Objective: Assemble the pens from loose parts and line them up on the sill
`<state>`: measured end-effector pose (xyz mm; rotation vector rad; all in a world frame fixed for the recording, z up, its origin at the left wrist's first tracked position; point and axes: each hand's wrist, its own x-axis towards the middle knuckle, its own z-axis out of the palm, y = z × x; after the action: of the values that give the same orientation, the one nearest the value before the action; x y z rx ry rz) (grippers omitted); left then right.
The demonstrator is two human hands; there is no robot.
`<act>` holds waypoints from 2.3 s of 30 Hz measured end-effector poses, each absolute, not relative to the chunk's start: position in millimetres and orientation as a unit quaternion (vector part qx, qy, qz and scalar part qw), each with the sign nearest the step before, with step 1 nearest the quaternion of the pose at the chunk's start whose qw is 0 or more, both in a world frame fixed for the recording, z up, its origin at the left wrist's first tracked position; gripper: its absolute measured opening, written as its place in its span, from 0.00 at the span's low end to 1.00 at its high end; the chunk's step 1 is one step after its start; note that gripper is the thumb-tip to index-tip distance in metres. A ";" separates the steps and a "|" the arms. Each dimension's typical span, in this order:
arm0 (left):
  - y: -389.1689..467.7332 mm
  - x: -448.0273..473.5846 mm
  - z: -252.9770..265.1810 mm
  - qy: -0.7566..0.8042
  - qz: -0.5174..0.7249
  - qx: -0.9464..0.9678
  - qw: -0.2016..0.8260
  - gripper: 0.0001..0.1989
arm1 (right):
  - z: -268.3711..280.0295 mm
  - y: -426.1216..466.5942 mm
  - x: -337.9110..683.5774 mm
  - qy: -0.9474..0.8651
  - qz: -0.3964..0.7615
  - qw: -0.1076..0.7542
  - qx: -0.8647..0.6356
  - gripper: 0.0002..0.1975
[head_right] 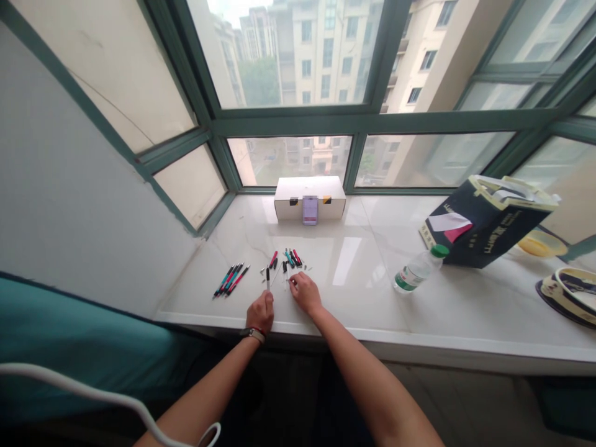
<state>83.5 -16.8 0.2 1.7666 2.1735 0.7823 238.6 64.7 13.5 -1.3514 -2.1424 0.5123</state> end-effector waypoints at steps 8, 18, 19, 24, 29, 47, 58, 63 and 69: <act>-15.8 82.3 -5.2 0.743 0.268 0.601 0.120 0.21 | 33.3 104.7 160.0 -0.900 0.203 0.149 -0.356 0.07; -16.6 82.9 3.5 0.751 0.231 0.602 0.145 0.24 | 24.2 122.1 149.2 -0.924 0.206 0.062 -0.315 0.10; -16.7 83.4 4.6 0.753 0.226 0.601 0.147 0.24 | 25.4 122.0 150.8 -0.925 0.205 0.062 -0.312 0.11; -17.1 85.2 8.2 0.759 0.214 0.596 0.151 0.25 | 34.7 121.3 155.9 -0.928 0.208 0.036 -0.306 0.04; -17.6 84.7 10.2 0.757 0.213 0.600 0.149 0.26 | 30.6 123.1 153.5 -0.924 0.220 0.058 -0.308 0.03; -17.7 83.3 5.1 0.752 0.255 0.589 0.153 0.19 | 21.0 73.7 206.3 -0.383 0.674 0.478 -0.413 0.11; -1.9 62.4 1.2 0.614 0.567 0.355 0.418 0.20 | 6.6 22.8 217.6 -0.262 0.747 0.486 -0.370 0.14; 2.6 56.1 4.0 0.548 0.585 0.311 0.510 0.22 | -1.3 11.6 194.0 -0.345 0.707 0.466 -0.406 0.16; 4.5 53.4 2.5 0.515 0.597 0.293 0.541 0.22 | -3.0 6.8 177.4 -0.349 0.670 0.498 -0.426 0.18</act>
<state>53.4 4.5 2.5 0.6966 1.2227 1.4174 177.4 6.8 -3.0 -1.0300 -0.8441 1.6225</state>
